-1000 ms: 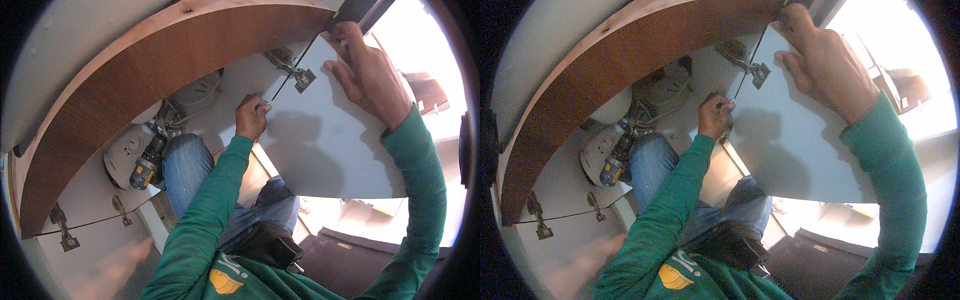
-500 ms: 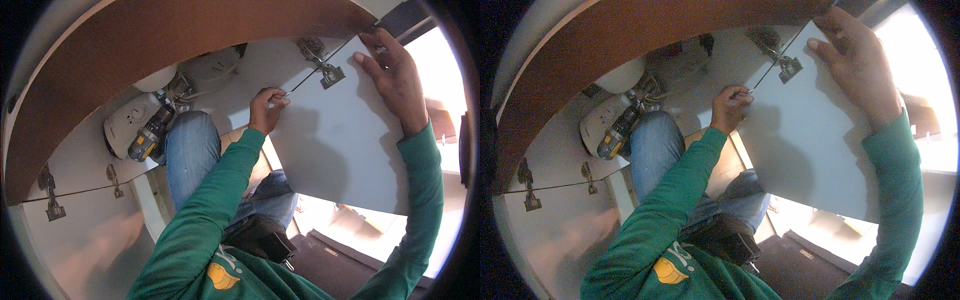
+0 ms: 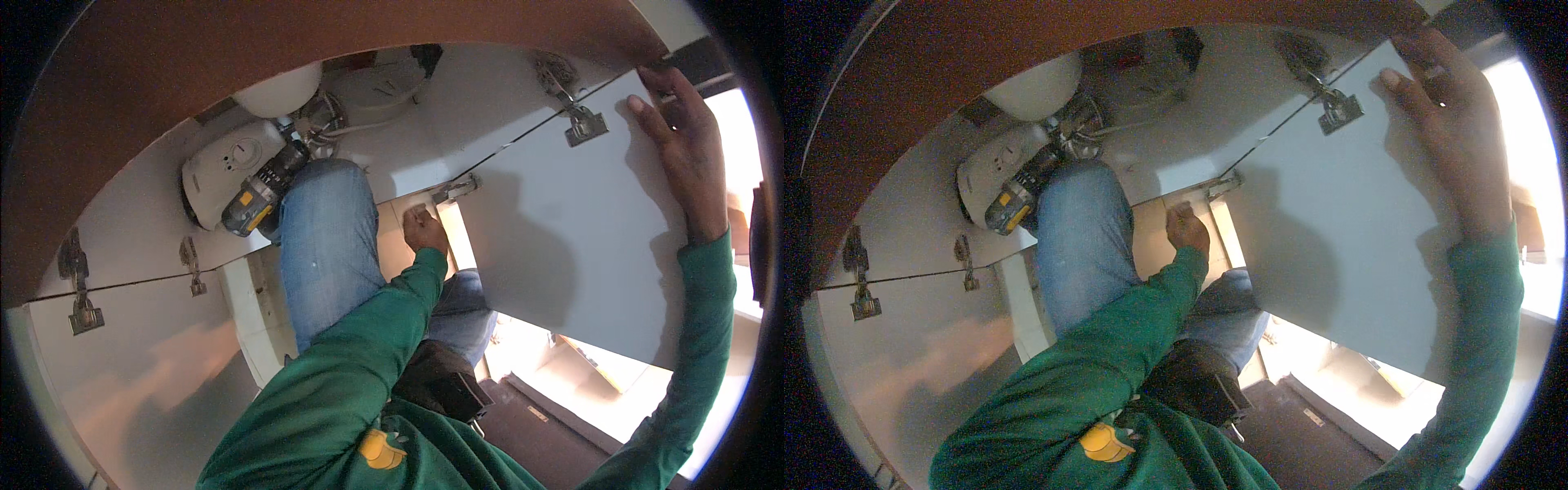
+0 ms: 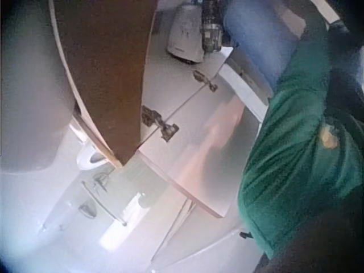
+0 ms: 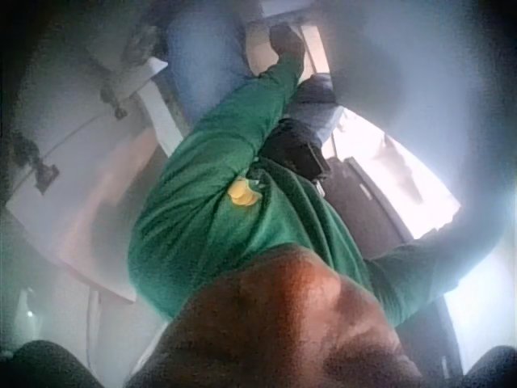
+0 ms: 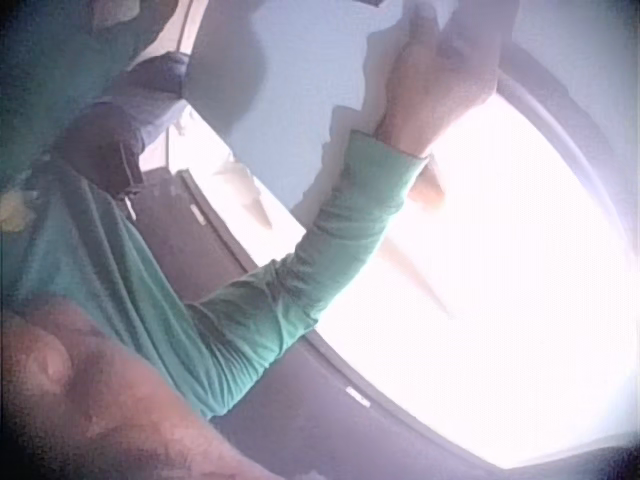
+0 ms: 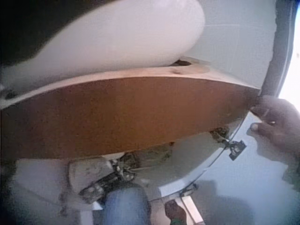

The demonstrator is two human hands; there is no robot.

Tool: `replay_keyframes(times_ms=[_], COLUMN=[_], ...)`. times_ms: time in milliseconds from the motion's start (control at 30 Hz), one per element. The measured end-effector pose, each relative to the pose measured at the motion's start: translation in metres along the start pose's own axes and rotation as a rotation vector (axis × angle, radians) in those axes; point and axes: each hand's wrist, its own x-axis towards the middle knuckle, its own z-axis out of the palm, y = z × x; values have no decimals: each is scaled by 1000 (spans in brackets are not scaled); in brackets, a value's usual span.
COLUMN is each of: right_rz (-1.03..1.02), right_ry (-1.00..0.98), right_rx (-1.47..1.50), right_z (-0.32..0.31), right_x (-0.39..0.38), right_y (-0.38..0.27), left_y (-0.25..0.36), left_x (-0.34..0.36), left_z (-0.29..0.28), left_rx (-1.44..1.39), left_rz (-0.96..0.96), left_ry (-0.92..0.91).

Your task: The person installs metal hinges on a white cabinet door using a cordless drill and screws. They position the door, drill screws into the hinges, and adjust the alignment under a bathroom vanity.

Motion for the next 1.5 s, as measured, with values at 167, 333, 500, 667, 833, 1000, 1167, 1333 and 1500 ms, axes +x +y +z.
replay_keyframes(times_ms=[167,333,500,667,833,1000,1167,1333,1500], right_rz=[48,26,106,95,27,-57,70,-1,84], right_ry=[-30,19,49,20,78,90,35,62,57], right_rx=[-42,-96,15,-90,-179,-160,-257,-235,-230], right_z=[10,2,8,2,0,5,-3,7,2], right_x=[6,-6,0,1,-11,1,-5,8,-8], right_y=[-30,3,2,-13,-12,-12,-18,-29,-19], left_y=[-60,2,-11,-7,-6,-79,-49,-67,10], left_x=[49,28,41,32,25,64,43,54,22], left_z=[36,68,67,65,65,73,68,69,60], left_rx=[-781,-459,-427,-451,-551,-324,-542,-302,-658], left_rz=[-655,-656,-572,-523,-615,-113,-548,-188,-771], left_ry=[-348,-224,-192,-210,-286,-438,-372,-353,-227])
